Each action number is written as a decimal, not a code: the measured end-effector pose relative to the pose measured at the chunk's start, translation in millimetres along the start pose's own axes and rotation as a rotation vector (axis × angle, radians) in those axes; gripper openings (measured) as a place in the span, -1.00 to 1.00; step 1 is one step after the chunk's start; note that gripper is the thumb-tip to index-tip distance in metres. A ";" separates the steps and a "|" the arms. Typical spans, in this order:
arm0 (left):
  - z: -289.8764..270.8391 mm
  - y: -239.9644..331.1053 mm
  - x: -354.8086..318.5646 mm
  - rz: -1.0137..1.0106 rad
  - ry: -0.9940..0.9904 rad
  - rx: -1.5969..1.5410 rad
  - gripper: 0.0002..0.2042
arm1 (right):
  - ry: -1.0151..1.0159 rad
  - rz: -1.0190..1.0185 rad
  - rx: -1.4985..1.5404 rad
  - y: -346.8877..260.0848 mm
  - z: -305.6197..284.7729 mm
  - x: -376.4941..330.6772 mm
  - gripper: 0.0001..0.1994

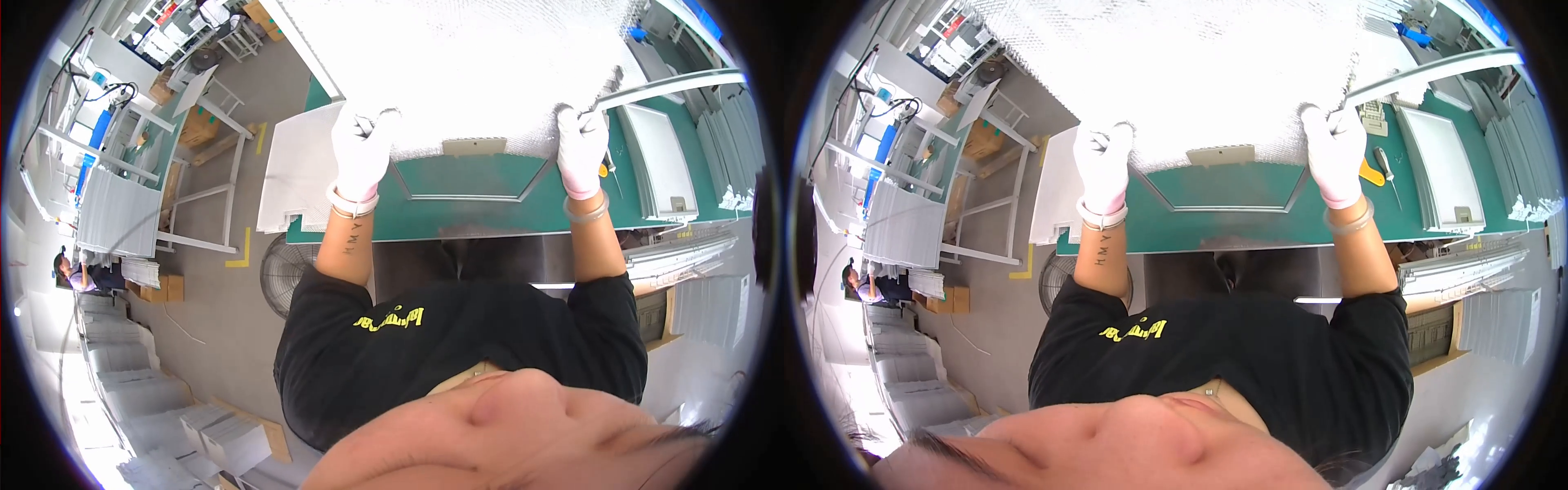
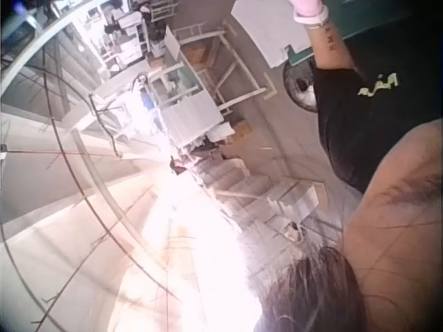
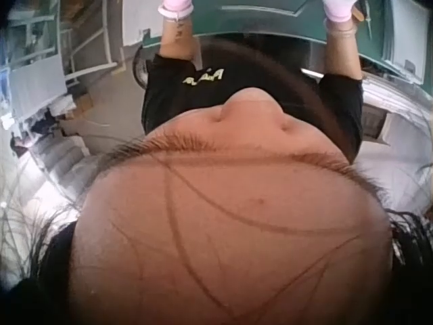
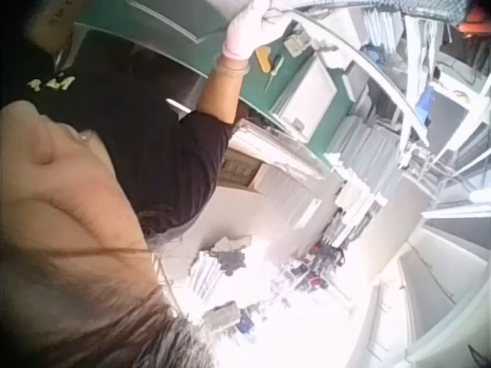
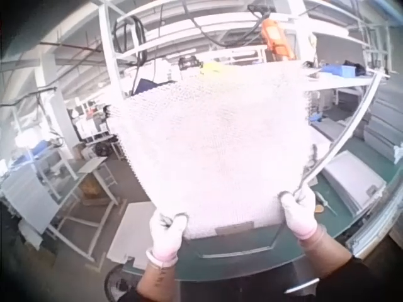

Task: Assembling a metal frame onto a mesh air filter using a rubber mallet and an electric drill.

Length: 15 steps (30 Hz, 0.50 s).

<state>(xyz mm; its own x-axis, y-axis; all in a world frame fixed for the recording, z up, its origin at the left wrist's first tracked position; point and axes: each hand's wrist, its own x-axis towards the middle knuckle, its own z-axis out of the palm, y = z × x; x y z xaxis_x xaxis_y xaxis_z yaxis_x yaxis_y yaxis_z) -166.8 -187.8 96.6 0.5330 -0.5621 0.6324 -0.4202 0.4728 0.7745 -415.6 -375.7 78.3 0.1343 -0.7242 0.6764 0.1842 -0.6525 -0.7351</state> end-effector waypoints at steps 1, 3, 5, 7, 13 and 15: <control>-0.6 -2.4 0.5 0.021 0.002 0.069 -0.85 | 0.026 -0.020 -0.030 -5.6 1.8 -1.2 -0.71; -0.9 -2.8 0.1 0.026 -0.009 0.030 -0.85 | -0.005 0.007 -0.032 -7.3 1.6 -7.4 -0.72; 6.2 -4.9 1.8 0.046 -0.016 -0.011 -0.85 | -0.062 0.123 0.047 -8.3 9.5 -2.7 -0.74; 13.3 -8.0 -3.2 0.019 0.001 -0.057 -0.84 | -0.082 0.177 0.011 12.2 -0.7 -16.5 -0.91; 3.8 -33.3 -24.8 -0.093 0.059 -0.135 -0.83 | -0.189 0.199 0.261 14.7 1.6 -31.6 -0.69; 0.8 -35.0 -29.4 -0.067 0.049 -0.077 -0.85 | -0.176 0.173 0.275 13.8 0.1 -29.8 -0.69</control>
<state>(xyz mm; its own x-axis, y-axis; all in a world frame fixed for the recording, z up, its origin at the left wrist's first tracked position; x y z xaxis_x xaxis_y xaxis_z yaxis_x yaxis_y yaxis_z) -168.3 -188.4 50.9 0.5938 -0.5614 0.5764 -0.3258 0.4872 0.8102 -417.0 -363.1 48.0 0.3470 -0.7535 0.5584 0.3962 -0.4219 -0.8155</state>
